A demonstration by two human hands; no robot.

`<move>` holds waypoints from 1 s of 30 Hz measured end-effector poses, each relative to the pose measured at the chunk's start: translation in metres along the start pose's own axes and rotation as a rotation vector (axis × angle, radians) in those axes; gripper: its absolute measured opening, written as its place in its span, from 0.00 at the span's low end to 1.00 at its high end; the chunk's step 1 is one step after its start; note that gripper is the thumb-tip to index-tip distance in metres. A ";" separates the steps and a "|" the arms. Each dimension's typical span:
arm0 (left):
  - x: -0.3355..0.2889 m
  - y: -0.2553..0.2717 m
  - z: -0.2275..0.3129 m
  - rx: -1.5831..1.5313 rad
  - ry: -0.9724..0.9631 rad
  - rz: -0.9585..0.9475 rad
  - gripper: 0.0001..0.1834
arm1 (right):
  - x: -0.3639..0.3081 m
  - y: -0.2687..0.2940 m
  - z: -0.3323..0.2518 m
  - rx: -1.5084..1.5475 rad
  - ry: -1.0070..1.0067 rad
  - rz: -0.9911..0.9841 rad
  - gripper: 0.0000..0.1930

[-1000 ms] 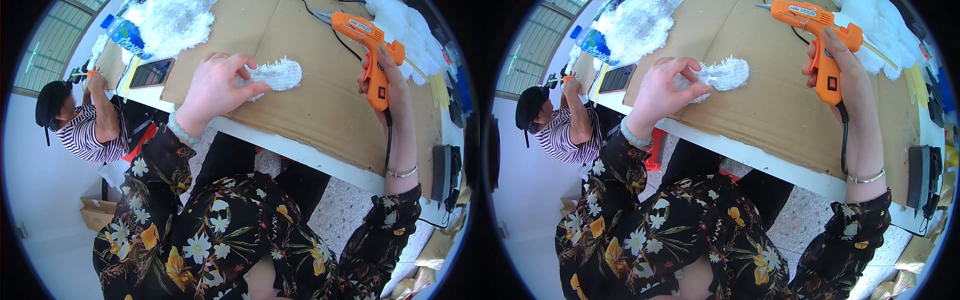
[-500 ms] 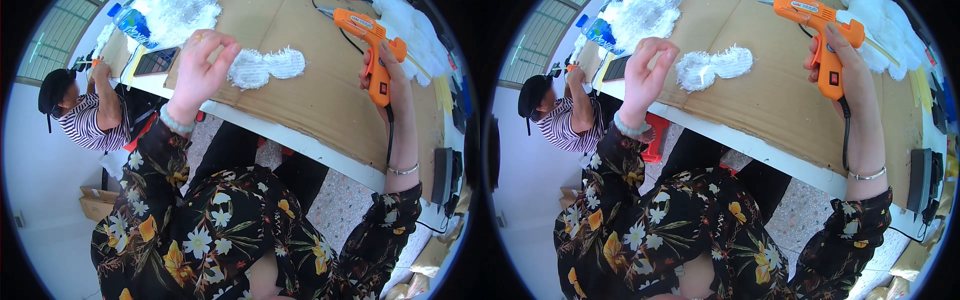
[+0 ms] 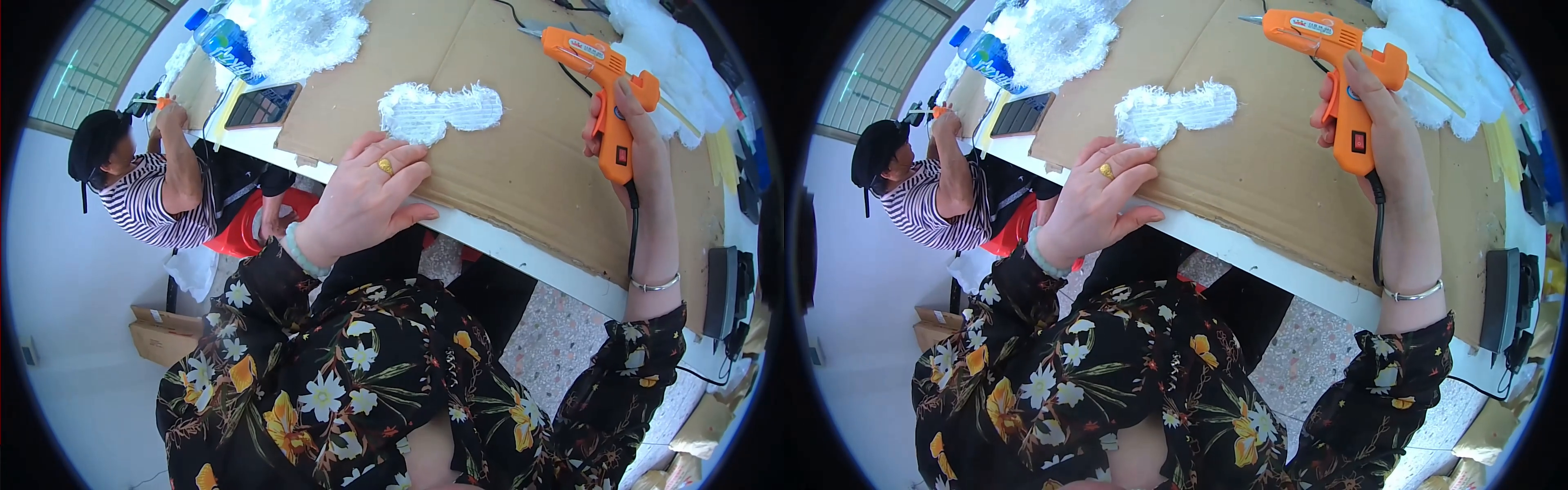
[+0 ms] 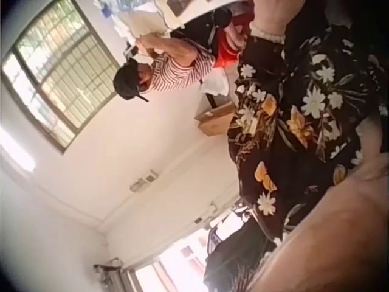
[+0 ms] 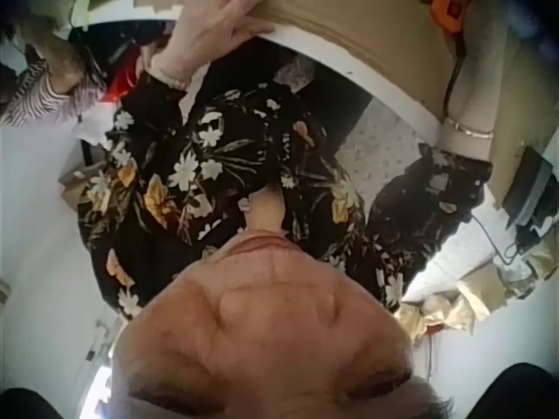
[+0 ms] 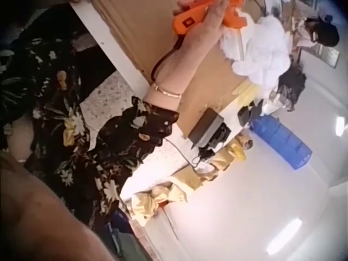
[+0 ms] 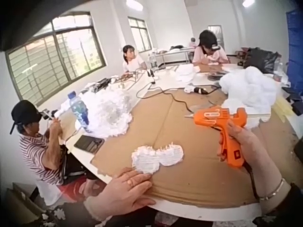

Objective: Applying hot glue to cotton padding and assembling it onto a cardboard base to create a decorative object.

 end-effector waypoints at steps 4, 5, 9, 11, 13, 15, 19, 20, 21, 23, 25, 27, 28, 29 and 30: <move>0.003 0.000 -0.007 -0.063 0.030 -0.018 0.23 | -0.002 -0.004 -0.005 -0.015 0.028 -0.041 0.21; 0.005 0.001 -0.009 -0.066 0.026 -0.017 0.23 | -0.003 -0.004 -0.007 -0.005 0.009 -0.007 0.20; 0.012 0.003 -0.019 -0.029 0.033 -0.014 0.26 | -0.003 -0.004 -0.004 -0.057 0.011 -0.031 0.20; 0.018 0.005 -0.026 -0.018 0.032 -0.015 0.27 | -0.001 -0.005 -0.005 -0.039 0.020 -0.067 0.20; 0.024 0.007 -0.033 -0.007 0.052 -0.011 0.27 | -0.001 -0.006 -0.004 -0.047 0.019 -0.076 0.20; 0.028 0.008 -0.036 0.009 0.037 -0.013 0.27 | -0.006 -0.007 -0.005 -0.057 0.019 -0.078 0.20; 0.037 0.011 -0.035 0.006 0.001 -0.006 0.27 | -0.019 -0.005 -0.006 -0.068 0.001 -0.078 0.20; 0.039 0.013 -0.034 0.001 -0.006 -0.002 0.27 | -0.023 -0.006 -0.006 -0.073 -0.002 -0.121 0.21; 0.039 0.013 -0.032 -0.023 -0.033 -0.006 0.27 | -0.026 -0.007 -0.005 -0.079 0.000 -0.115 0.21; 0.039 0.013 -0.027 -0.053 -0.066 -0.003 0.26 | -0.034 -0.011 -0.001 -0.104 -0.035 -0.113 0.22; 0.040 0.011 -0.017 -0.025 -0.133 -0.042 0.25 | -0.043 -0.009 0.005 -0.141 -0.038 -0.146 0.23; 0.043 0.013 -0.016 -0.028 -0.173 -0.039 0.23 | -0.055 -0.011 0.006 -0.234 -0.014 -0.122 0.23; 0.044 0.014 -0.015 -0.021 -0.206 -0.044 0.22 | -0.060 -0.011 0.005 -0.245 -0.016 -0.114 0.23; 0.048 0.013 -0.018 -0.031 -0.213 -0.036 0.22 | -0.064 -0.011 0.005 -0.259 -0.025 -0.116 0.23; 0.053 0.014 -0.022 -0.094 -0.209 -0.032 0.19 | -0.068 -0.012 0.004 -0.272 -0.034 -0.122 0.23</move>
Point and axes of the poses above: each hand's wrist, its own x-axis towards the middle knuckle, its own y-axis out of the back of the hand, z = x × y, the point moved 4 cm from there along x, towards the middle knuckle, and after that the axes turned 11 degrees about -x, right-handed, at the moved point
